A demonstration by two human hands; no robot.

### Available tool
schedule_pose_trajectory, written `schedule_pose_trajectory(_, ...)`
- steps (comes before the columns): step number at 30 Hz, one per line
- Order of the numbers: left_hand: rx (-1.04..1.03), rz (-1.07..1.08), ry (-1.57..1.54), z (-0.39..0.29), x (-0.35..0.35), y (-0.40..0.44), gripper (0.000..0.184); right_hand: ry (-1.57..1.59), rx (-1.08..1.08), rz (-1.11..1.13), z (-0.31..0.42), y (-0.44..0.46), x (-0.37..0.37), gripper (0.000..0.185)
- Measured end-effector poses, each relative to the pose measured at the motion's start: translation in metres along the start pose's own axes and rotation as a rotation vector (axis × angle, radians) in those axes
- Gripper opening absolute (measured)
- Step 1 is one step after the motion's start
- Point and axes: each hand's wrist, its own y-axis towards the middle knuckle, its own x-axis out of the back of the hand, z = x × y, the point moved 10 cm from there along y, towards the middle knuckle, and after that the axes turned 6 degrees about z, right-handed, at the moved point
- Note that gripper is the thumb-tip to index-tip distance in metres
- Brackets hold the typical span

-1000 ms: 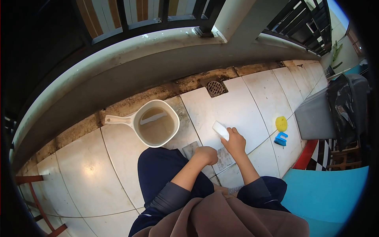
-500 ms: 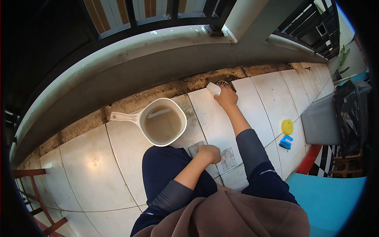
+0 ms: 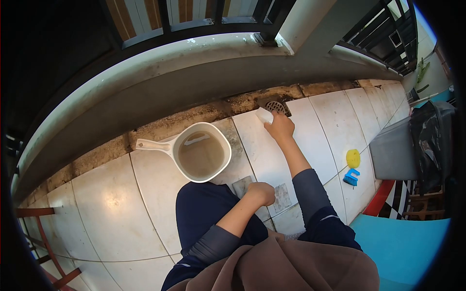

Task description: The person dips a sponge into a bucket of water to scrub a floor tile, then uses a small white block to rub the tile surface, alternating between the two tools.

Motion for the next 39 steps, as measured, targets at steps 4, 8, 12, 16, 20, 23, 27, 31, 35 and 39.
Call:
schedule_pose_trajectory(4, 0.008, 0.008, -0.011, 0.005, -0.002, 0.004, 0.036, 0.021, 0.078, -0.074, 0.016, 0.017, 0.003, 0.041)
schedule_pose_trajectory(8, 0.008, 0.006, -0.009, 0.004, 0.0, 0.002, 0.036, 0.023, 0.118, 0.036, 0.012, -0.017, -0.002, 0.041)
schedule_pose_trajectory(12, 0.004, 0.004, -0.012, 0.001, 0.0, -0.002, 0.035, -0.018, 0.12, 0.103, 0.002, -0.109, -0.006, 0.041)
schedule_pose_trajectory(16, 0.004, 0.033, -0.011, -0.004, 0.001, -0.009, 0.035, -0.015, 0.094, 0.145, -0.003, -0.147, -0.012, 0.041)
schedule_pose_trajectory(20, -0.003, -0.002, -0.015, -0.004, 0.001, -0.004, 0.035, -0.028, 0.103, 0.103, 0.02, -0.101, -0.008, 0.041)
schedule_pose_trajectory(23, -0.001, -0.021, -0.008, 0.0, 0.0, 0.0, 0.035, -0.012, 0.094, 0.09, 0.044, -0.042, -0.005, 0.039)
schedule_pose_trajectory(27, 0.004, 0.0, -0.014, 0.007, 0.0, 0.0, 0.036, 0.002, 0.135, 0.05, 0.061, -0.006, -0.006, 0.042)
schedule_pose_trajectory(31, 0.0, -0.027, -0.002, 0.006, 0.001, 0.003, 0.035, 0.007, 0.165, 0.106, 0.047, -0.048, -0.008, 0.038)
schedule_pose_trajectory(35, 0.016, -0.006, -0.034, 0.003, 0.003, -0.006, 0.033, -0.044, 0.186, 0.125, 0.017, -0.14, -0.011, 0.041)
schedule_pose_trajectory(39, 0.02, -0.023, -0.053, 0.0, 0.001, -0.005, 0.032, -0.068, 0.154, 0.152, 0.005, -0.175, -0.014, 0.042)
